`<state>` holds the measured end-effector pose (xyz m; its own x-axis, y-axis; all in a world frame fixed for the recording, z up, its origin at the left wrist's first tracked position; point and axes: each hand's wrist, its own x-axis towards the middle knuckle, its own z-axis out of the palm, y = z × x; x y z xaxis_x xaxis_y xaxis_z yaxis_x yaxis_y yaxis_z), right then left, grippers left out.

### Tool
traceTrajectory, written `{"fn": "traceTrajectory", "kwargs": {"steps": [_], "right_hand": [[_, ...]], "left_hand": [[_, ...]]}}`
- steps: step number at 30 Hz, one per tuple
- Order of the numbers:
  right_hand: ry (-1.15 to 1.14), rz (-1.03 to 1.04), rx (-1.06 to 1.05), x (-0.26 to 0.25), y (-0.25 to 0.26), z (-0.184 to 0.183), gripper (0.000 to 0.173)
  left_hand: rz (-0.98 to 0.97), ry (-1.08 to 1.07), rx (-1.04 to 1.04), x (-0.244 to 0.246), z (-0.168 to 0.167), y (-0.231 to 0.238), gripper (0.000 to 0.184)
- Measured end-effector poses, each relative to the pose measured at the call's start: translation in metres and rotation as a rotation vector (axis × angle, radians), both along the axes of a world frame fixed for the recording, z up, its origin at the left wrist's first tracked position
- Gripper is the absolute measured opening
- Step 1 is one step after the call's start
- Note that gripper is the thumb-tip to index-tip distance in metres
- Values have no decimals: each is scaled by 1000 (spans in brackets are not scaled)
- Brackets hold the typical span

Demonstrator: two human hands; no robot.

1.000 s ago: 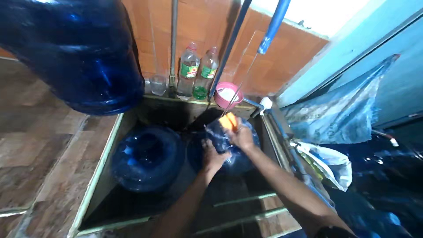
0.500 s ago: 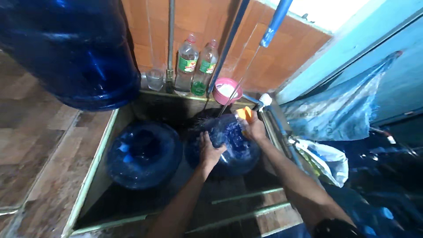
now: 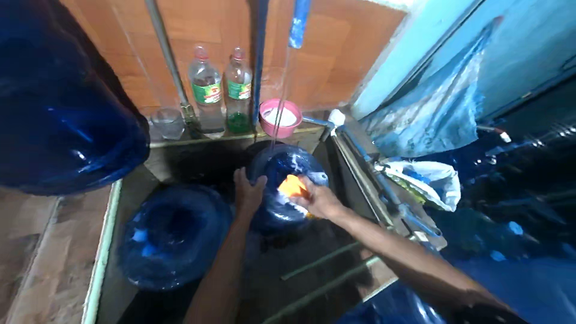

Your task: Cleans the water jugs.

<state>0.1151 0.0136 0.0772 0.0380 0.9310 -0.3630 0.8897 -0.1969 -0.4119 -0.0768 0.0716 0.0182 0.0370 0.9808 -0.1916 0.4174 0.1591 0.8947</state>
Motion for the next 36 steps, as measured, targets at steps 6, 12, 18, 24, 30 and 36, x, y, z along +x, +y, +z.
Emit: {"fn": "traceTrajectory", "kwargs": {"steps": [6,12,18,24,30,36], "right_hand": [[29,-247,135,62,3,-17,74],[525,-365,261,86,-7,-48,62],[753,-379,310,68,-20,-72,73],[935,-329,325,79,77,-94,64],[1014,-275,353,19,22,-88,66],[930,-291,307,55,105,-78,69]], "left_hand": [[-75,437,-39,23,19,27,59],[-270,634,109,25,15,76,67],[-374,909,241,64,14,104,62],[-378,796,433,109,2,81,44],[17,881,122,88,-7,102,68],[-88,748,175,87,1,82,66]]}}
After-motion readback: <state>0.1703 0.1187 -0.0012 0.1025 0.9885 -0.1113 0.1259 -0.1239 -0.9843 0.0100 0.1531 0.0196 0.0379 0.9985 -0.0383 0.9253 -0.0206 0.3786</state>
